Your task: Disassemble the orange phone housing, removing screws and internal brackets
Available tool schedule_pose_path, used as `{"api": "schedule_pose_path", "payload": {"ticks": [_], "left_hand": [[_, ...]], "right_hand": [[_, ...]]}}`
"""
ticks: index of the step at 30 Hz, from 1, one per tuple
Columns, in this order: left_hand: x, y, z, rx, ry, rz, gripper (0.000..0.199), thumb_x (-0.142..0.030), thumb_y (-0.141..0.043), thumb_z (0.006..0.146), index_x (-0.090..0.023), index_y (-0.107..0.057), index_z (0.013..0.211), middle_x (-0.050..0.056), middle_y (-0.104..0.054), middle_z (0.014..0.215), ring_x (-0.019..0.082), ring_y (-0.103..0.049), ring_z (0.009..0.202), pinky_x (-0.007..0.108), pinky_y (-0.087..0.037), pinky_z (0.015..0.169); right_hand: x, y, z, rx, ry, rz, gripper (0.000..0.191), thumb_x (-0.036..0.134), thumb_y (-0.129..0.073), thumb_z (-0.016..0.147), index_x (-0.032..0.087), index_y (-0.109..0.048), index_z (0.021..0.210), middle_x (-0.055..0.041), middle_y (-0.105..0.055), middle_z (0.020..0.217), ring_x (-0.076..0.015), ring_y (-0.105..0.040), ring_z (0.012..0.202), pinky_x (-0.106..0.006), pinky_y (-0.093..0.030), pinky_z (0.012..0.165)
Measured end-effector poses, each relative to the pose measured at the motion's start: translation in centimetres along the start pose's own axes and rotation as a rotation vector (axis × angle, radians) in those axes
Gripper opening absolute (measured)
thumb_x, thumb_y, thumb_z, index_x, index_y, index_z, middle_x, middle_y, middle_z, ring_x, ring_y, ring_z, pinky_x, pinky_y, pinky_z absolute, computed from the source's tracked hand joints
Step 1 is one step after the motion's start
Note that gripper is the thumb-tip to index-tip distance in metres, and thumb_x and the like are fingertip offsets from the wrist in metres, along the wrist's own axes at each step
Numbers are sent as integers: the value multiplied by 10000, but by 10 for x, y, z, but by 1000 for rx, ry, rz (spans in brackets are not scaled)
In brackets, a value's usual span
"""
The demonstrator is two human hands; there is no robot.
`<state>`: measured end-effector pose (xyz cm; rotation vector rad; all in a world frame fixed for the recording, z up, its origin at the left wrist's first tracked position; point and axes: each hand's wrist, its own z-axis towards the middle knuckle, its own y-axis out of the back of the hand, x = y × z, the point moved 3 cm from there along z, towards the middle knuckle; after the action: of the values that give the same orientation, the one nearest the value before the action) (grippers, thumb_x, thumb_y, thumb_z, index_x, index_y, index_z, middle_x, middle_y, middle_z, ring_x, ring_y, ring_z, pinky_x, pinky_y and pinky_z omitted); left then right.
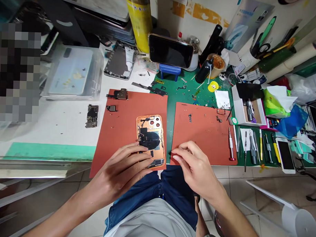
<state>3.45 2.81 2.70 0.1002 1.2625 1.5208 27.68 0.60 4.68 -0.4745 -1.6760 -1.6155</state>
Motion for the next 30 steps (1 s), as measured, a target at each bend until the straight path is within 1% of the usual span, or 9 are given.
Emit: {"api": "schedule_pose_path", "payload": {"ticks": [2,5,7,11,15,23,27,30], "left_hand": [[0,-1,0,11,4,-7,229,-126,-680,1029,-186,-690,1250,65,-783,1151,257,-690,1169,509,-581,1102],[0,-4,1,40,9,-8,241,-76,-682,1011,-171,-683,1232,60,-777,1135,242,-665,1139,519,-525,1160],[-1,-5,3,51,14,-16,226,-59,-681,1007,-166,-679,1206,56,-774,1114,233,-652,1118,513,-507,1164],[-2,-6,6,66,24,-43,211,-31,-653,1009,-180,-675,1157,40,-771,1071,211,-655,1069,478,-519,1132],[-2,-7,8,65,28,-57,201,-43,-635,1020,-200,-681,1136,24,-776,1047,190,-687,1019,489,-519,1152],[-1,-7,8,87,-9,-71,213,-19,-644,1015,-166,-669,1167,40,-760,1067,188,-655,1044,493,-493,1164],[-1,-7,9,91,-11,-76,213,-20,-630,1020,-160,-666,1176,50,-757,1083,197,-651,1056,496,-504,1148],[0,-3,10,69,1,-85,200,-27,-640,1018,-162,-673,1163,53,-757,1081,204,-656,1062,482,-528,1113]], "right_hand": [[-2,2,-5,-40,-34,6,233,173,-578,1082,275,-742,1213,-66,-676,1066,-189,-695,897,-336,-648,770],[-1,1,-8,-47,-38,28,220,175,-587,1078,268,-756,1183,-60,-680,1034,-184,-694,872,-329,-654,755],[0,-1,-8,-51,-43,34,204,186,-598,1077,264,-763,1170,-57,-679,1023,-181,-692,865,-331,-660,765],[-1,-4,-8,-64,-67,47,183,212,-617,1077,257,-772,1162,-57,-680,1019,-179,-694,879,-331,-670,780],[-4,-6,-10,-68,-90,64,185,238,-613,1083,269,-778,1161,-59,-687,1022,-184,-700,885,-330,-677,761],[-4,-5,-10,-76,-84,78,189,239,-612,1082,272,-782,1158,-61,-695,1028,-186,-705,894,-328,-686,753],[-5,-4,-11,-81,-76,81,188,240,-616,1080,269,-781,1164,-65,-699,1036,-193,-712,918,-337,-693,772],[-4,-5,-13,-88,-97,85,180,253,-614,1081,281,-780,1146,-63,-695,1028,-198,-714,898,-353,-696,782]]}}
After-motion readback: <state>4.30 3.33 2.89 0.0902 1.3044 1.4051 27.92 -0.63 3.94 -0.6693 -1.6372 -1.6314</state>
